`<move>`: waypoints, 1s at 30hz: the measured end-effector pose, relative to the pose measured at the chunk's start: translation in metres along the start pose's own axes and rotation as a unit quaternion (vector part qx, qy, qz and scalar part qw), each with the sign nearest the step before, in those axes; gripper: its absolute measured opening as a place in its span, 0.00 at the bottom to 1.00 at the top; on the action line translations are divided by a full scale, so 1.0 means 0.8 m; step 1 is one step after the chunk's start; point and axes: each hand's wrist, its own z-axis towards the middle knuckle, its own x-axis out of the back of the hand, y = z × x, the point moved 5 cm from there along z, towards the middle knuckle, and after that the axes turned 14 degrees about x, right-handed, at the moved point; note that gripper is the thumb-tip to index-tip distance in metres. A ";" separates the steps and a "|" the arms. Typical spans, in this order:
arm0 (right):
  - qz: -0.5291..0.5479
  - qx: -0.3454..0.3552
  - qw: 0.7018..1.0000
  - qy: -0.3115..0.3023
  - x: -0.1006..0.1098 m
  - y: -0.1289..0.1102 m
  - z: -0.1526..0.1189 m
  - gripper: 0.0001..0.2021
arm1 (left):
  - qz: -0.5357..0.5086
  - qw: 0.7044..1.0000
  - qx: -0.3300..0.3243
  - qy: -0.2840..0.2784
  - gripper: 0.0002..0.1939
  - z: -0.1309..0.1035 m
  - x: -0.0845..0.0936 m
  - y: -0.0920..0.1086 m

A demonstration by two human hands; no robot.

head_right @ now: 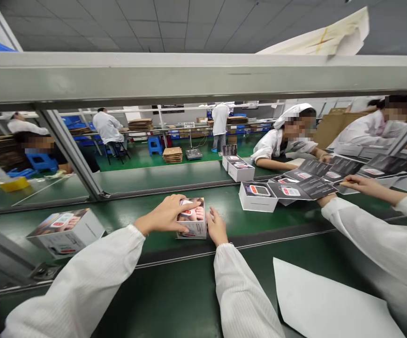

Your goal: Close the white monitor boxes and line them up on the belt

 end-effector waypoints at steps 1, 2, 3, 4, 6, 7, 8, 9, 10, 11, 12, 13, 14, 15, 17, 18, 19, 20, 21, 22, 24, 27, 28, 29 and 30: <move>0.005 -0.018 1.000 -0.003 0.000 0.003 -0.001 0.26 | 0.007 1.000 0.009 -0.017 0.45 0.003 0.001 -0.006; 0.022 -0.038 0.999 -0.004 0.000 0.005 -0.002 0.27 | 0.011 0.999 0.018 -0.031 0.45 0.006 0.001 -0.011; 0.041 -0.057 0.998 -0.001 0.001 0.007 -0.003 0.27 | 0.013 0.999 0.025 -0.044 0.45 0.006 0.001 -0.017; 0.057 -0.070 0.996 0.004 0.002 0.008 -0.003 0.26 | 0.011 0.998 0.031 -0.054 0.44 0.006 0.001 -0.022; 0.080 -0.079 0.994 0.015 0.005 0.009 -0.003 0.26 | 0.007 0.997 0.038 -0.069 0.44 0.002 0.001 -0.030; 0.085 -0.078 0.993 0.017 0.006 0.008 -0.003 0.25 | 0.007 0.997 0.041 -0.072 0.44 0.000 0.002 -0.033; 0.084 -0.076 0.993 0.017 0.007 0.007 -0.003 0.25 | 0.006 0.996 0.044 -0.072 0.44 -0.003 0.002 -0.036; 0.081 -0.073 0.994 0.015 0.007 0.007 -0.003 0.25 | 0.007 0.996 0.045 -0.071 0.44 -0.005 0.003 -0.038; 0.078 -0.070 0.994 0.012 0.006 0.006 -0.003 0.24 | 0.007 0.997 0.046 -0.069 0.45 -0.008 0.003 -0.040; 0.073 -0.069 0.995 0.010 0.006 0.005 -0.003 0.24 | 0.008 0.997 0.048 -0.066 0.45 -0.011 0.003 -0.042; 0.070 -0.067 0.995 0.011 0.006 0.004 -0.004 0.24 | 0.008 0.997 0.049 -0.065 0.45 -0.014 0.004 -0.044; 0.067 -0.066 0.995 0.014 0.007 0.003 -0.004 0.24 | 0.007 0.997 0.051 -0.063 0.46 -0.017 0.004 -0.047; 0.064 -0.065 0.996 0.017 0.008 0.003 -0.004 0.23 | 0.007 0.997 0.054 -0.062 0.47 -0.019 0.005 -0.049; 0.061 -0.062 0.996 0.022 0.012 0.003 -0.003 0.23 | 0.006 0.996 0.059 -0.059 0.47 -0.022 0.007 -0.052; 0.045 -0.047 0.997 0.044 0.026 0.003 0.002 0.23 | 0.008 0.996 0.070 -0.056 0.47 -0.028 0.010 -0.060; 0.021 -0.039 0.996 0.076 0.039 0.004 0.006 0.23 | 0.011 0.996 0.076 -0.054 0.47 -0.031 0.013 -0.064; -0.013 -0.037 0.991 0.125 0.057 0.006 0.011 0.23 | 0.012 0.995 0.082 -0.054 0.46 -0.035 0.015 -0.068; -0.053 -0.041 0.980 0.186 0.079 0.008 0.016 0.24 | 0.012 0.995 0.085 -0.057 0.46 -0.039 0.017 -0.072; -0.093 -0.053 0.963 0.248 0.102 0.010 0.021 0.25 | 0.011 0.994 0.088 -0.060 0.45 -0.042 0.019 -0.077; -0.126 -0.069 0.942 0.302 0.124 0.013 0.026 0.27 | 0.011 0.994 0.088 -0.065 0.45 -0.046 0.020 -0.080; -0.153 -0.096 0.915 0.361 0.159 0.022 0.042 0.30 | 0.016 0.994 0.086 -0.066 0.44 -0.054 0.022 -0.086; -0.136 -0.103 0.918 0.358 0.184 0.038 0.074 0.29 | 0.031 0.995 0.089 -0.037 0.44 -0.063 0.023 -0.089; -0.126 -0.097 0.924 0.347 0.186 0.043 0.083 0.27 | 0.032 0.995 0.094 -0.020 0.44 -0.066 0.024 -0.086; -0.117 -0.083 0.932 0.334 0.186 0.046 0.091 0.25 | 0.030 0.995 0.097 0.000 0.43 -0.068 0.024 -0.081; -0.110 -0.065 0.939 0.319 0.183 0.047 0.095 0.24 | 0.026 0.995 0.097 0.023 0.42 -0.070 0.024 -0.074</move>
